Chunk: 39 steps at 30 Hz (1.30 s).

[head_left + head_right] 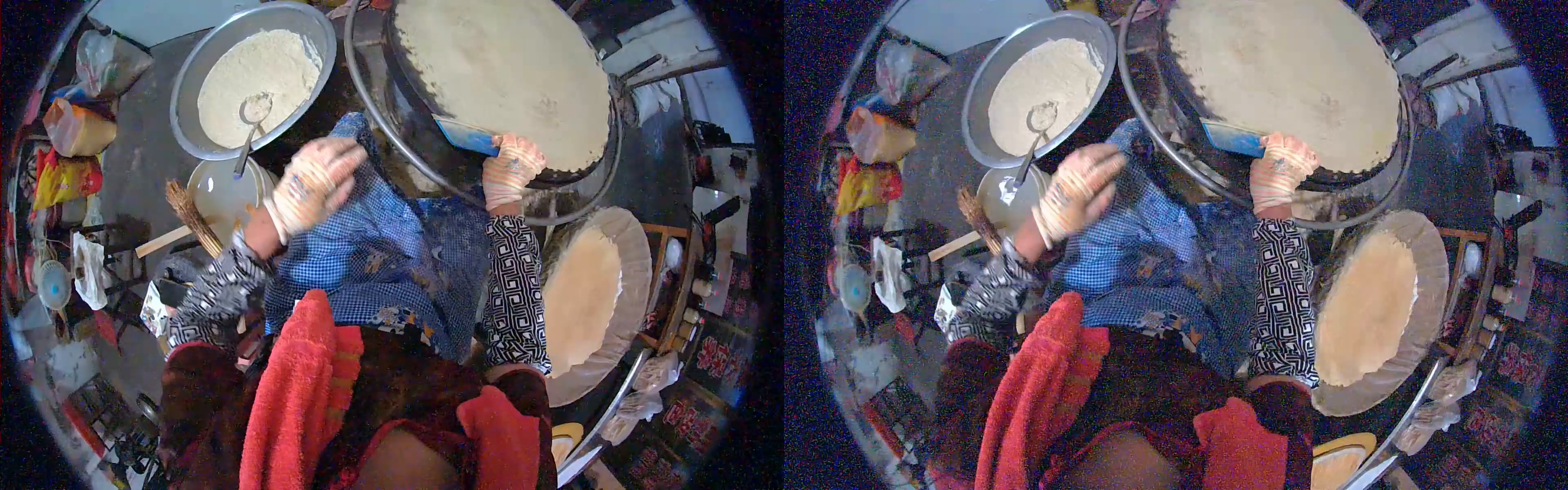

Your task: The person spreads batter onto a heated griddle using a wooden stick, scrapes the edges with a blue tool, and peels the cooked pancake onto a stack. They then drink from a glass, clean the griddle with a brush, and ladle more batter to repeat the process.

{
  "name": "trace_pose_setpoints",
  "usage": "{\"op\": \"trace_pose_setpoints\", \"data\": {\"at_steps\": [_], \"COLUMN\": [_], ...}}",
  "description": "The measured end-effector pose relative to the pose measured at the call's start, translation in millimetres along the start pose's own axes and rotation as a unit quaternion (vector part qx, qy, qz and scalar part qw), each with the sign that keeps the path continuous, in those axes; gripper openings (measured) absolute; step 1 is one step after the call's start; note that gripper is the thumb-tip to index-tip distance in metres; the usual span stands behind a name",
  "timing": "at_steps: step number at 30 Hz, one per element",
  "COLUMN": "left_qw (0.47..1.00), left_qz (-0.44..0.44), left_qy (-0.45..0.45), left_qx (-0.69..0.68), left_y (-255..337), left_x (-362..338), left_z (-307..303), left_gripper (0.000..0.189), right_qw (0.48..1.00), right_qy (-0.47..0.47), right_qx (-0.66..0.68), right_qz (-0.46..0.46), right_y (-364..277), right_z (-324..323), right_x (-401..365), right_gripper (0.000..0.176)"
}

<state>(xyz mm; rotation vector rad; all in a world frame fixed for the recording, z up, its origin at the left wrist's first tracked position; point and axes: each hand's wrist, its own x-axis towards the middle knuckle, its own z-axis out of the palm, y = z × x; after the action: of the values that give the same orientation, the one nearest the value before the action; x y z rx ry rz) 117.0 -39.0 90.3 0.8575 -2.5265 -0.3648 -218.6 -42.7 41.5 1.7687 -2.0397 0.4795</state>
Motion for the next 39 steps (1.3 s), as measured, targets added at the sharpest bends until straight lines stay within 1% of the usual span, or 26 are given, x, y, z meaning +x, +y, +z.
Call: {"op": "trace_pose_setpoints", "data": {"at_steps": [3,6,10,11,12,13,14,16,17,18,20,22,24,25,27,29,30,31,32,33,34,35,36,37,38,39], "left_qw": [0.997,0.985,0.966,0.952,0.93,0.928,0.929,0.934,0.927,0.848,0.844,0.865,0.877,0.89,0.912,0.957,0.946,0.997,0.988,0.989,0.969,0.97,0.969,0.966,0.975,0.978], "left_qz": [-0.045,-0.077,-0.124,-0.076,-0.03,-0.003,-0.007,0.081,0.064,0.067,0.076,0.042,0.007,-0.015,-0.057,-0.067,0.035,0.005,0.043,0.126,0.207,0.208,0.215,0.221,0.143,0.092], "left_qy": [-0.018,-0.041,-0.07,-0.073,-0.076,-0.078,-0.07,-0.11,-0.171,-0.317,-0.33,-0.332,-0.305,-0.294,-0.292,-0.189,-0.101,-0.056,-0.144,-0.057,0.029,0.035,-0.014,-0.066,-0.119,-0.137], "left_qx": [0.059,0.151,0.218,0.289,0.358,0.364,0.364,0.331,0.327,0.42,0.416,0.375,0.371,0.349,0.281,0.208,0.305,0.049,0.033,-0.05,-0.129,-0.124,-0.12,-0.116,-0.121,-0.129], "left_y": [-60,-125,-188,-202,-215,-224,-228,-231,-226,-216,-178,-132,-97,-70,-8,53,87,112,141,151,151,142,132,122,103,75], "left_x": [20,46,85,92,99,107,112,121,124,127,113,101,83,78,73,66,53,62,67,51,37,34,30,25,25,25], "left_z": [-8,-10,-1,5,12,21,29,46,52,63,57,56,85,96,117,162,176,164,155,147,140,132,123,110,89,77], "left_gripper": [0.052,0.057,0.056,0.056,0.057,0.055,0.055,0.047,0.032,0.02,0.015,0.013,0.01,0.009,0.008,0.007,0.009,0.014,0.023,0.029,0.035,0.035,0.039,0.043,0.041,0.036], "right_qw": [0.998,0.999,0.996,0.995,0.995,0.996,0.996,0.994,0.996,0.996,0.998,0.998,0.996,0.994,0.995,0.998,0.998,0.995,0.991,0.994,0.995,0.991,0.98,0.974,0.966,0.966], "right_qy": [0.018,0.039,0.051,0.073,0.076,0.074,0.072,0.09,0.077,0.066,0.035,0.035,0.049,0.059,0.061,0.031,0.046,0.072,0.1,0.059,0.017,-0.031,-0.047,-0.049,-0.051,-0.05], "right_qx": [0.057,0.029,0.064,0.044,0.041,0.023,0.005,0.008,0.015,0.022,0.001,0.028,0.054,0.073,0.059,0.037,0.036,0.042,0.05,0.054,0.059,0.096,0.148,0.149,0.148,0.149], "right_qz": [-0.01,-0.021,-0.042,-0.05,-0.057,-0.053,-0.049,-0.053,-0.052,-0.051,-0.044,-0.049,-0.055,-0.063,-0.056,-0.029,-0.032,-0.048,-0.067,-0.071,-0.075,-0.093,-0.123,-0.166,-0.207,-0.206], "right_y": [1,0,-9,-8,-8,-7,-7,-9,-10,-10,-6,-5,-6,-8,-12,-16,-18,-24,-25,-23,-21,-21,-13,-8,-7,-9], "right_z": [-2,3,-6,-1,2,3,4,2,-1,-3,1,3,-1,-1,5,15,16,19,19,21,21,9,11,9,8,5], "right_x": [2,2,6,6,6,4,5,5,6,7,5,4,5,8,14,19,21,29,31,31,28,25,19,15,11,11], "right_gripper": [0.019,0.022,0.023,0.006,0.006,0.006,0.007,0.01,0.011,0.011,0.011,0.007,0.008,0.013,0.013,0.013,0.013,0.014,0.015,0.017,0.019,0.023,0.025,0.022,0.021,0.021]}}
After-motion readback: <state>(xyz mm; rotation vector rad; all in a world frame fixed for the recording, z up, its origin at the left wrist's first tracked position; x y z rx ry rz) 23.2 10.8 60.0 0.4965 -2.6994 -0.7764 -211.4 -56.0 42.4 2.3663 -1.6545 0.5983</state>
